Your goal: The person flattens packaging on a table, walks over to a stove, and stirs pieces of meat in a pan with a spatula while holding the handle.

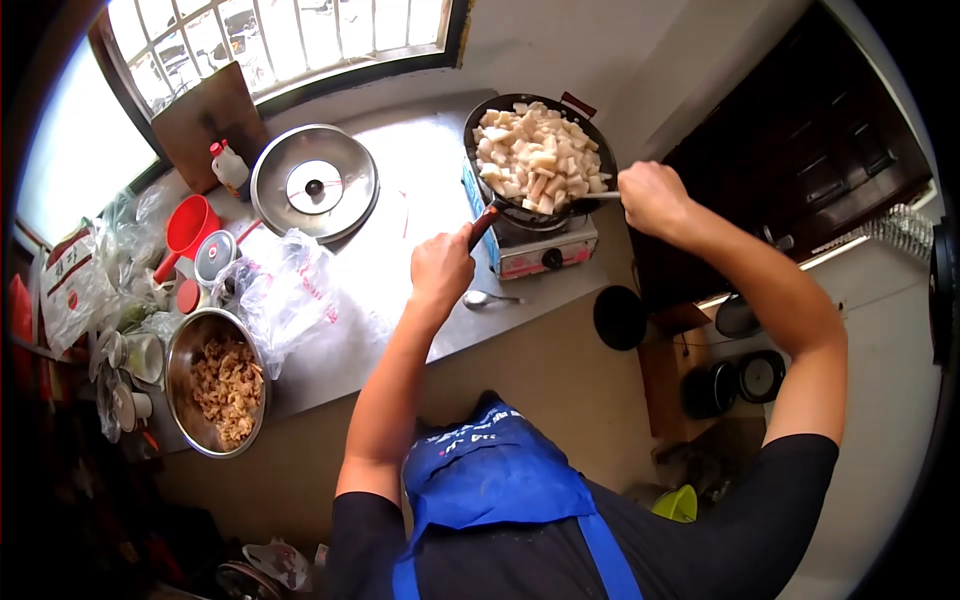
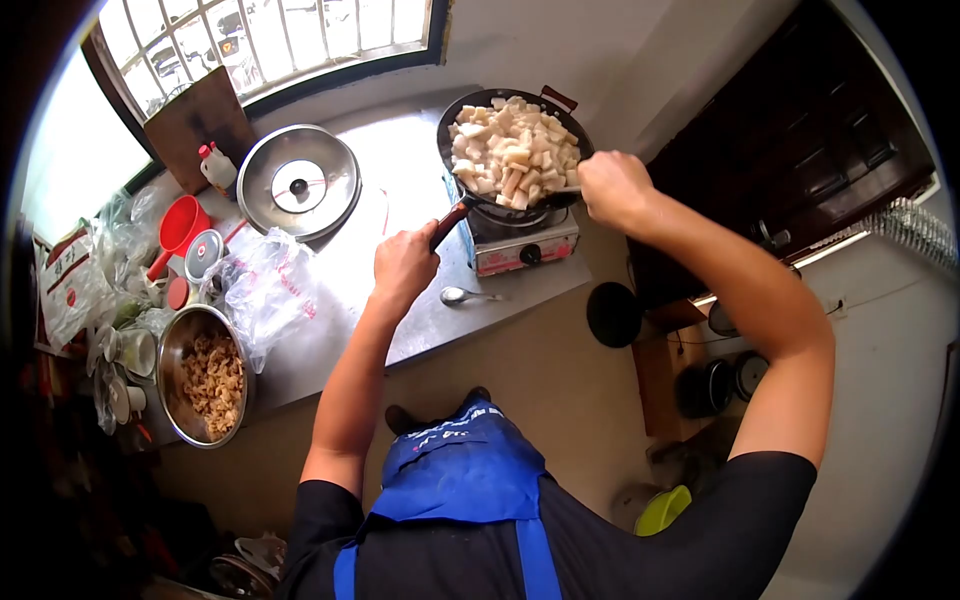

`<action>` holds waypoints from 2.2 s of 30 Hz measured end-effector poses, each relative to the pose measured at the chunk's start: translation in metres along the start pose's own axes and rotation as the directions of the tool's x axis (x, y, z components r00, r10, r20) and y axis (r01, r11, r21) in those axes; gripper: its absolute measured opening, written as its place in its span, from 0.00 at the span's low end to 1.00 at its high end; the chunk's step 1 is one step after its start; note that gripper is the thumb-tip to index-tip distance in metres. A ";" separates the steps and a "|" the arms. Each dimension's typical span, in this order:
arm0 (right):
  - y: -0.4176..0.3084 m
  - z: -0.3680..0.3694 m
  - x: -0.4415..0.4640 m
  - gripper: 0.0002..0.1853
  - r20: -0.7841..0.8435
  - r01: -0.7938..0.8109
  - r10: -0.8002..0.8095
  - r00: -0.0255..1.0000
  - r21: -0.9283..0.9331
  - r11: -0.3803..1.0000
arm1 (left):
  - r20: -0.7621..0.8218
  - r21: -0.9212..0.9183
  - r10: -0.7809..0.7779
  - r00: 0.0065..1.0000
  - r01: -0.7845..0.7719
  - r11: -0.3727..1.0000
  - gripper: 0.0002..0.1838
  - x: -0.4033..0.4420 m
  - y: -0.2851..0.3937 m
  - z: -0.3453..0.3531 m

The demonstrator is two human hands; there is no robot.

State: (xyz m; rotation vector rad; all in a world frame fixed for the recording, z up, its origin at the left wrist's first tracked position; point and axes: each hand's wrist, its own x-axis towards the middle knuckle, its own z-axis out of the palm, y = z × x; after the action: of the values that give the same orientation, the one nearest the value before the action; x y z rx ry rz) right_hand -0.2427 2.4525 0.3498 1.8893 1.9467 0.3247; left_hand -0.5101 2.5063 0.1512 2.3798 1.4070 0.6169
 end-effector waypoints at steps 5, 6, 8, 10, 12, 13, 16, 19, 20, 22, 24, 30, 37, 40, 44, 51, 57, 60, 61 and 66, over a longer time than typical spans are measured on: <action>-0.011 0.063 -0.020 0.07 -0.075 -0.074 0.074 0.994 -0.003 0.997 | -0.014 -0.004 0.054 0.998 -0.054 0.999 0.17 -0.001 -0.003 -0.002; -0.015 0.080 -0.016 0.08 -0.120 -0.072 0.068 0.990 -0.033 0.997 | -0.040 -0.005 0.057 0.998 -0.057 0.998 0.17 0.003 -0.003 -0.002; -0.027 0.103 -0.009 0.10 -0.244 -0.146 0.137 0.960 -0.020 0.989 | -0.009 -0.002 0.068 0.998 -0.068 0.998 0.17 0.000 -0.006 -0.001; -0.023 0.108 -0.006 0.10 -0.211 -0.212 0.237 0.948 0.135 0.968 | -0.017 -0.012 0.053 0.998 -0.053 0.999 0.17 0.001 -0.005 0.000; -0.026 0.113 -0.014 0.11 -0.055 -0.364 0.430 0.901 0.441 0.820 | -0.023 -0.007 0.054 0.998 -0.054 0.999 0.16 -0.002 -0.004 0.003; -0.009 0.153 -0.007 0.14 -0.041 -0.314 0.394 0.918 0.531 0.787 | -0.018 -0.010 0.052 0.998 -0.052 0.999 0.18 -0.002 -0.005 0.003; 0.013 0.161 -0.006 0.16 0.669 -0.584 0.099 0.737 0.703 -0.407 | 0.016 0.014 0.051 0.999 -0.052 0.999 0.19 -0.003 -0.001 -0.002; -0.005 0.155 -0.008 0.16 0.673 -0.519 0.072 0.736 0.630 -0.578 | 0.046 0.031 0.053 0.998 -0.055 0.998 0.21 -0.001 -0.001 -0.005; -0.013 0.156 -0.007 0.16 0.666 -0.495 0.090 0.740 0.630 -0.598 | 0.064 0.039 0.046 0.997 -0.049 0.998 0.21 -0.001 0.001 -0.004; -0.032 0.164 -0.003 0.15 0.627 -0.459 0.212 0.750 0.723 -0.517 | 0.053 0.054 0.032 0.998 -0.035 0.998 0.21 -0.003 0.003 0.006; -0.044 0.172 -0.004 0.14 0.570 -0.424 0.301 0.765 0.797 -0.431 | 0.044 0.083 -0.018 0.999 0.014 0.996 0.21 -0.005 0.011 0.008; -0.054 0.177 -0.009 0.16 0.504 -0.414 0.396 0.767 0.861 -0.295 | 0.083 0.103 -0.034 0.996 0.026 0.994 0.22 0.001 0.007 0.010; -0.060 0.228 -0.017 0.18 0.087 -0.233 0.550 0.831 0.951 0.202 | 0.114 0.090 -0.052 0.992 0.042 0.995 0.22 0.001 0.012 0.001; -0.067 0.218 -0.030 0.16 0.019 -0.209 0.577 0.816 0.941 0.265 | 0.124 0.101 -0.057 0.991 0.044 0.994 0.22 0.003 0.011 0.003; -0.078 0.221 -0.041 0.14 -0.176 -0.113 0.583 0.793 0.898 0.425 | 0.123 0.111 -0.049 0.991 0.036 0.993 0.21 0.002 0.010 0.004; -0.081 0.221 -0.061 0.15 -0.279 -0.138 0.522 0.806 0.769 0.624 | 0.096 0.085 -0.032 0.995 0.024 0.996 0.17 0.000 0.007 0.006; -0.057 0.185 -0.082 0.17 -0.318 -0.236 0.422 0.849 0.486 0.842 | 0.047 0.062 -0.011 0.999 0.008 0.998 0.16 -0.002 0.007 0.007; -0.038 0.163 -0.091 0.20 -0.323 -0.199 0.325 0.889 0.368 0.908 | 0.035 0.060 -0.011 0.999 0.009 0.998 0.17 -0.003 0.005 0.009; -0.031 0.155 -0.093 0.20 -0.338 -0.187 0.292 0.895 0.310 0.932 | 0.039 0.070 -0.011 0.999 0.008 0.998 0.16 -0.002 0.003 0.013; 0.007 0.080 -0.093 0.18 -0.292 -0.198 0.348 0.891 0.440 0.876 | -0.032 0.026 0.004 0.999 -0.003 1.000 0.22 -0.012 0.007 0.021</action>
State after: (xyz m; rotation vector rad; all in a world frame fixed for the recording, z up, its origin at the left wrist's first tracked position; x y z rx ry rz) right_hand -0.2006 2.3521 0.2933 2.5475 2.0921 0.4076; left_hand -0.4995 2.4913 0.1340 2.4032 1.4325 0.6437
